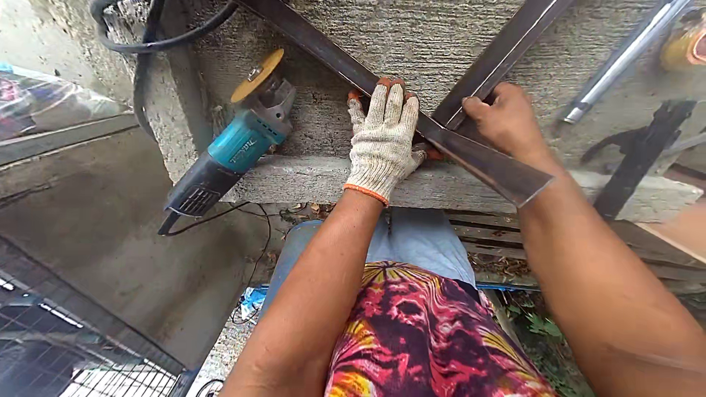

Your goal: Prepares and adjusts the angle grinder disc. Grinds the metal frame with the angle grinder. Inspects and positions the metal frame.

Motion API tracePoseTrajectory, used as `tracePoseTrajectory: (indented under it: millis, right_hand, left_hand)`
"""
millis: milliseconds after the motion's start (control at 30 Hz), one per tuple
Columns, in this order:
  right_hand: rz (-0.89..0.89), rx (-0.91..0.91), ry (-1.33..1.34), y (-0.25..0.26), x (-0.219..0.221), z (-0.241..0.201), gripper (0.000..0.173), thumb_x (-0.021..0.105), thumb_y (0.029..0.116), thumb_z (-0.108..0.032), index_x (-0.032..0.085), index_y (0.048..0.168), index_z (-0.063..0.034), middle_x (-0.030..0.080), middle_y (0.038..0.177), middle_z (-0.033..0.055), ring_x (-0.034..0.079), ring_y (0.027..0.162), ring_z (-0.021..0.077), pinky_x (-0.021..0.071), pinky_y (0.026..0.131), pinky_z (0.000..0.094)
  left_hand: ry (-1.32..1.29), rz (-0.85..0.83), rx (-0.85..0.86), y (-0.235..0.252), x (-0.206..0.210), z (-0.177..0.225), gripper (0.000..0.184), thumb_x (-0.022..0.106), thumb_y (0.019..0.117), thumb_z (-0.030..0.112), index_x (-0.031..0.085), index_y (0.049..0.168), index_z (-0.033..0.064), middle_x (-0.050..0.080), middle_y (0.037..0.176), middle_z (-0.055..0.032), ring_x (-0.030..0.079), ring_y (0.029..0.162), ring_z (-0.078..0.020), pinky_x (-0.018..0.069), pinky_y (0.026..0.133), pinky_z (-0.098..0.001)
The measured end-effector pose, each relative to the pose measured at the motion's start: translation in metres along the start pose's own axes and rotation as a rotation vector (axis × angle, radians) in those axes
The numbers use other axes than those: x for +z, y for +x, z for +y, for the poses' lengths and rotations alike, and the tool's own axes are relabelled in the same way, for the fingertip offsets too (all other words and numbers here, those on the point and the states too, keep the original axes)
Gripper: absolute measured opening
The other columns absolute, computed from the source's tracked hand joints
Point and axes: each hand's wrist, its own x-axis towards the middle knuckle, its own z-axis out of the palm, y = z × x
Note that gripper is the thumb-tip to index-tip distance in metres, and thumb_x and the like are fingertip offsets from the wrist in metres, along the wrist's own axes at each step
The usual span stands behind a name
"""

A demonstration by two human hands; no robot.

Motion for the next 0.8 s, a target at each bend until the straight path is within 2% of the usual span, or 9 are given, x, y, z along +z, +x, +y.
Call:
tracePoseTrajectory:
  millis: [200,300,433,533,567,600,667,733,800]
  right_hand:
    - [0.001,0.070,-0.048,-0.001,0.001,-0.004,0.045,0.066,0.0930,-0.042,0.071,0.113,-0.0013,0.059,0.127,0.0289,0.046,0.130,0.0506,0.0374,0.099,0.0724]
    - [0.005,0.049,-0.051,0.001,0.001,0.000,0.044,0.064,0.0924,-0.042,0.071,0.111,-0.0033,0.062,0.123,0.0264,0.049,0.128,0.0486,0.0374,0.098,0.0721]
    - [0.004,0.025,-0.052,0.002,0.001,0.003,0.043,0.064,0.0913,-0.042,0.071,0.108,-0.0034,0.064,0.119,0.0244,0.052,0.125,0.0466,0.0383,0.099,0.0705]
    - [-0.006,0.040,-0.058,0.001,0.000,0.001,0.043,0.064,0.0908,-0.042,0.071,0.109,-0.0030,0.063,0.121,0.0247,0.051,0.127,0.0466,0.0382,0.099,0.0705]
    - [-0.013,0.052,-0.060,0.000,0.000,0.000,0.043,0.064,0.0907,-0.042,0.071,0.109,-0.0032,0.063,0.121,0.0243,0.050,0.127,0.0462,0.0385,0.099,0.0698]
    - [-0.021,0.062,-0.063,-0.001,-0.001,-0.002,0.043,0.065,0.0910,-0.042,0.071,0.109,-0.0033,0.063,0.122,0.0239,0.050,0.128,0.0461,0.0390,0.099,0.0693]
    - [-0.039,0.068,-0.070,0.000,-0.003,-0.003,0.043,0.065,0.0913,-0.043,0.071,0.109,-0.0041,0.063,0.122,0.0237,0.050,0.128,0.0456,0.0397,0.099,0.0692]
    - [-0.048,0.060,-0.073,0.000,-0.004,-0.003,0.043,0.066,0.0914,-0.043,0.071,0.109,-0.0045,0.064,0.121,0.0230,0.050,0.128,0.0456,0.0396,0.098,0.0697]
    - [-0.047,0.054,-0.074,0.001,-0.004,-0.003,0.043,0.066,0.0915,-0.043,0.071,0.109,-0.0044,0.063,0.122,0.0227,0.049,0.128,0.0454,0.0395,0.097,0.0699]
  left_hand:
    - [0.035,0.024,0.042,0.005,-0.001,-0.003,0.073,0.071,0.0748,0.061,0.062,0.140,0.0300,0.053,0.153,-0.0111,0.041,0.146,-0.0415,0.0107,0.114,-0.0802]
    - [0.030,0.091,0.073,0.006,0.002,-0.004,0.069,0.072,0.0743,0.061,0.064,0.138,0.0368,0.053,0.153,-0.0073,0.037,0.147,-0.0463,0.0118,0.112,-0.0819]
    - [0.049,0.133,0.136,0.006,0.005,-0.004,0.058,0.070,0.0802,0.051,0.066,0.136,0.0367,0.046,0.160,-0.0009,0.023,0.153,-0.0478,0.0088,0.110,-0.0841]
    - [0.066,0.088,0.196,0.006,0.005,-0.002,0.049,0.068,0.0848,0.041,0.068,0.133,0.0324,0.057,0.150,-0.0022,0.034,0.151,-0.0398,0.0083,0.115,-0.0785]
    - [0.052,0.077,0.228,0.007,0.004,-0.003,0.046,0.068,0.0857,0.038,0.069,0.131,0.0299,0.062,0.144,-0.0049,0.042,0.146,-0.0382,0.0119,0.117,-0.0754]
    - [0.041,0.067,0.268,0.011,0.003,-0.005,0.045,0.069,0.0847,0.036,0.070,0.129,0.0290,0.067,0.136,-0.0079,0.053,0.137,-0.0375,0.0215,0.117,-0.0709]
    - [0.025,-0.022,0.368,0.023,-0.005,-0.011,0.052,0.073,0.0789,0.038,0.069,0.130,0.0297,0.068,0.123,-0.0133,0.063,0.115,-0.0374,0.0417,0.104,-0.0610]
    - [0.020,-0.087,0.408,0.030,-0.010,-0.013,0.056,0.075,0.0768,0.041,0.069,0.131,0.0301,0.066,0.125,-0.0149,0.063,0.110,-0.0379,0.0459,0.094,-0.0588]
    - [0.038,-0.108,0.391,0.031,-0.012,-0.011,0.055,0.073,0.0768,0.043,0.069,0.131,0.0318,0.066,0.132,-0.0115,0.063,0.116,-0.0356,0.0463,0.093,-0.0581]
